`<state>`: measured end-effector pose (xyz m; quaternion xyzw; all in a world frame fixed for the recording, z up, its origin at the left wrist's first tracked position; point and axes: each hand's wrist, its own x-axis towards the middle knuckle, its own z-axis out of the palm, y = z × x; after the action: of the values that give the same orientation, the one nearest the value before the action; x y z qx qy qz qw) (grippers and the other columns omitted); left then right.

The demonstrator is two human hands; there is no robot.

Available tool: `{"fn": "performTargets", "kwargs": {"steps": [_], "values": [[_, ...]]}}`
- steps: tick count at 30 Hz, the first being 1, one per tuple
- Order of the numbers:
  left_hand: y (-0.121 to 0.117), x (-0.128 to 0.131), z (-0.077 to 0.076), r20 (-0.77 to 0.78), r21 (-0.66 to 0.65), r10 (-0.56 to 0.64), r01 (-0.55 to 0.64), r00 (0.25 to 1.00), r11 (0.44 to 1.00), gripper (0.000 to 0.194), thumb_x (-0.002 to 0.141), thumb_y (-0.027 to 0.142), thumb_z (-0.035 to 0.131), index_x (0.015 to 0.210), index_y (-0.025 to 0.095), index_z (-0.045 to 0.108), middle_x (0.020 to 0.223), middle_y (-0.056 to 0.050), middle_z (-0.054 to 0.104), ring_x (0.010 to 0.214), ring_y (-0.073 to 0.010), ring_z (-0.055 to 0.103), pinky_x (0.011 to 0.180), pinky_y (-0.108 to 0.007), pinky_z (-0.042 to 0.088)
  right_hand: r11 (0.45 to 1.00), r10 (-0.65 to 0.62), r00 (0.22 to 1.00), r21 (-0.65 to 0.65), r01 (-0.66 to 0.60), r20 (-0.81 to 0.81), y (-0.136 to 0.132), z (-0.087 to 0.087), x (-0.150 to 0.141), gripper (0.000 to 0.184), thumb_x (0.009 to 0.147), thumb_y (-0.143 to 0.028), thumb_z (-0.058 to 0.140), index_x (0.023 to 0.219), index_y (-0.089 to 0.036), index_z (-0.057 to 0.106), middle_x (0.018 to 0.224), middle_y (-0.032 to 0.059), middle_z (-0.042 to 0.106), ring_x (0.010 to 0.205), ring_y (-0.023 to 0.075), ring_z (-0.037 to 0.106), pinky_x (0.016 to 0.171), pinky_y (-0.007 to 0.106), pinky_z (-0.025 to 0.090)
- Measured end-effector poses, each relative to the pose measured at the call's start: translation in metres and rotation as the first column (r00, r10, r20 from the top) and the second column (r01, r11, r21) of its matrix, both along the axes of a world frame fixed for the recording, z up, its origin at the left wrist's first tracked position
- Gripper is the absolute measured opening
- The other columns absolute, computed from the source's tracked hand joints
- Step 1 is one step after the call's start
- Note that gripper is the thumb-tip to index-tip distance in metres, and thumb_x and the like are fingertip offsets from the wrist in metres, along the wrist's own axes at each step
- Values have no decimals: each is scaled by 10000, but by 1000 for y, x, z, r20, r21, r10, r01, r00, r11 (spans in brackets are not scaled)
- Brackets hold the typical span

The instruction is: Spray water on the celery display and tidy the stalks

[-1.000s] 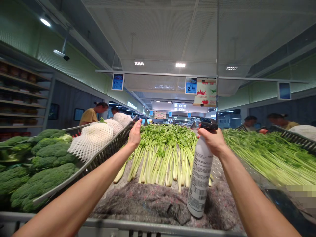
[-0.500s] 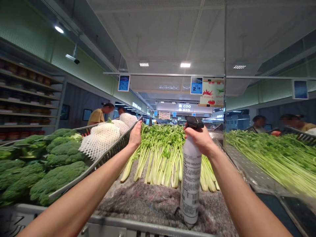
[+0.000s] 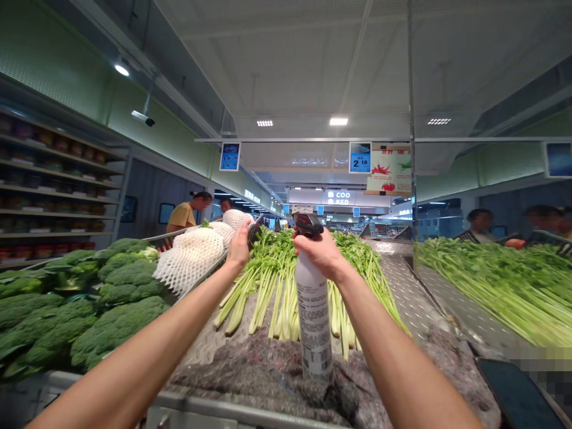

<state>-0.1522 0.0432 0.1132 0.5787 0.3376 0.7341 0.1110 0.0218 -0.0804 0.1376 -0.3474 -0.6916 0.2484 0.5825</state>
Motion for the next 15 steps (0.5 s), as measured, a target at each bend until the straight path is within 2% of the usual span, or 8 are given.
{"fn": "performTargets", "kwargs": {"steps": [8,15], "values": [[6,-13,-1,11,40,16,-16,1000,999,532,802,495,263,1131,155,506,1219,-64,491,1144,-180,410,977,-307,270,995,101,995,22,-101,-6,-7,-3,-6,216,600,-190,551,812,-151,560,844,42,566,578,96,493,485,233,402],[11,-15,-3,15,9,41,-41,999,999,524,803,479,268,1132,148,507,1225,-66,484,1147,-184,409,982,-317,268,996,58,998,74,-57,-3,-19,4,11,194,608,-196,553,796,-158,583,752,33,570,551,103,492,444,221,376]]}}
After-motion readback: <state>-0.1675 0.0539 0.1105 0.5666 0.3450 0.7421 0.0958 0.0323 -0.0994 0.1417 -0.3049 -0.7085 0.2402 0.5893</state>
